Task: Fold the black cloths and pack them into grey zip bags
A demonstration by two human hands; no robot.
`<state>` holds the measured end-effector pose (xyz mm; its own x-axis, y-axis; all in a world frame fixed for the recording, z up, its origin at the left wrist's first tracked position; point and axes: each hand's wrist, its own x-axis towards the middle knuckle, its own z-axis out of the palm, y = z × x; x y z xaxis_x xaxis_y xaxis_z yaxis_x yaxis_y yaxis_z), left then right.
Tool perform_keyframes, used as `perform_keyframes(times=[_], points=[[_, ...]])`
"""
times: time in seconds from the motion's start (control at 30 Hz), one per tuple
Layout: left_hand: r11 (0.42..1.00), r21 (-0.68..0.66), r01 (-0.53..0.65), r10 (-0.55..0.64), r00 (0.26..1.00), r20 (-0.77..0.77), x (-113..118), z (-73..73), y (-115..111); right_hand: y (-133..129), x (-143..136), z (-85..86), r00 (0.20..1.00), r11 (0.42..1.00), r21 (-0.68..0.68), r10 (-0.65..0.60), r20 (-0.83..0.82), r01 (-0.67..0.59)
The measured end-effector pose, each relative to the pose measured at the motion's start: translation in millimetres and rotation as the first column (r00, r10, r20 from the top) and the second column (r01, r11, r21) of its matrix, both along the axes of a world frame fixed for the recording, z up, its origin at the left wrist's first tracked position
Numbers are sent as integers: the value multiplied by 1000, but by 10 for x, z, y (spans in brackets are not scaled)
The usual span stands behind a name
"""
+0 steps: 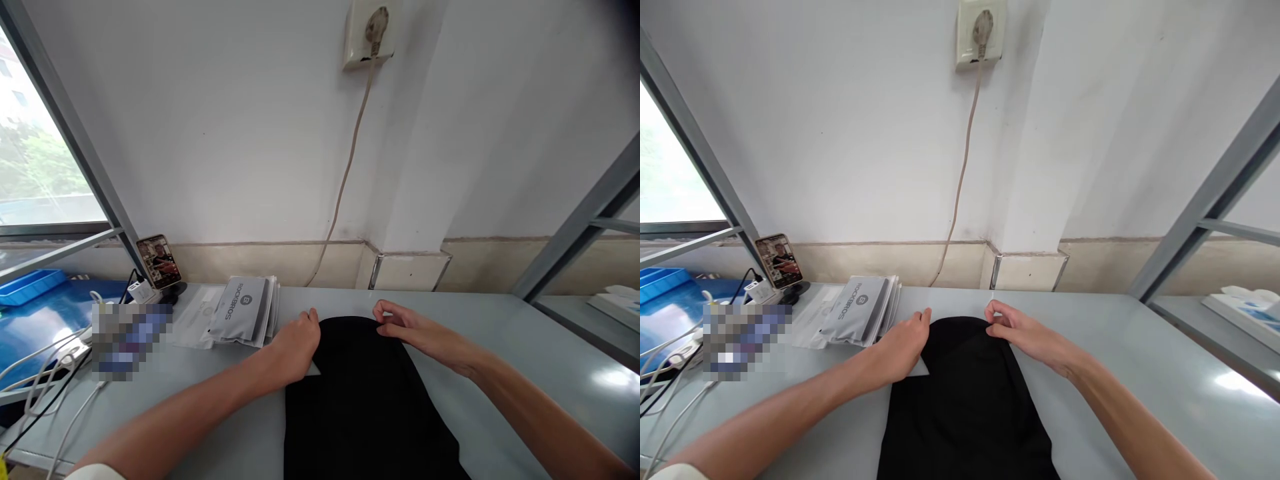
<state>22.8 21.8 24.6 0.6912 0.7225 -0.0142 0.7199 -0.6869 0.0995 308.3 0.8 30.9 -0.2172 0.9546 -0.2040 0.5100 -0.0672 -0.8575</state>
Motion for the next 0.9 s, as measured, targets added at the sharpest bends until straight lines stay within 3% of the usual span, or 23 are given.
perform_keyframes(times=[0.13,0.27,0.4,0.53,0.6,0.7,0.77,0.9], points=[[1000,27,-6,3,994,109,-35,-21,195,13,47,73,992,992,82,83,94,-91],[996,84,-45,23,971,239,-62,119,410,36,47,125,990,982,187,-18,138,-8],[985,115,-126,79,934,349,-4,340,567,71,6,126,985,953,269,-162,65,139],[965,190,-179,70,879,472,64,453,563,78,-29,116,986,891,424,-127,-106,160],[963,217,-162,29,859,511,48,478,502,45,-22,147,987,871,465,-119,-107,155],[991,125,-43,-17,896,445,-73,525,373,-37,34,241,992,887,446,-116,-42,122],[997,-13,78,-68,934,349,-190,565,284,-86,87,302,998,934,355,-49,29,35],[949,-257,183,-144,976,166,-319,575,159,-127,116,334,986,987,141,54,160,-77]])
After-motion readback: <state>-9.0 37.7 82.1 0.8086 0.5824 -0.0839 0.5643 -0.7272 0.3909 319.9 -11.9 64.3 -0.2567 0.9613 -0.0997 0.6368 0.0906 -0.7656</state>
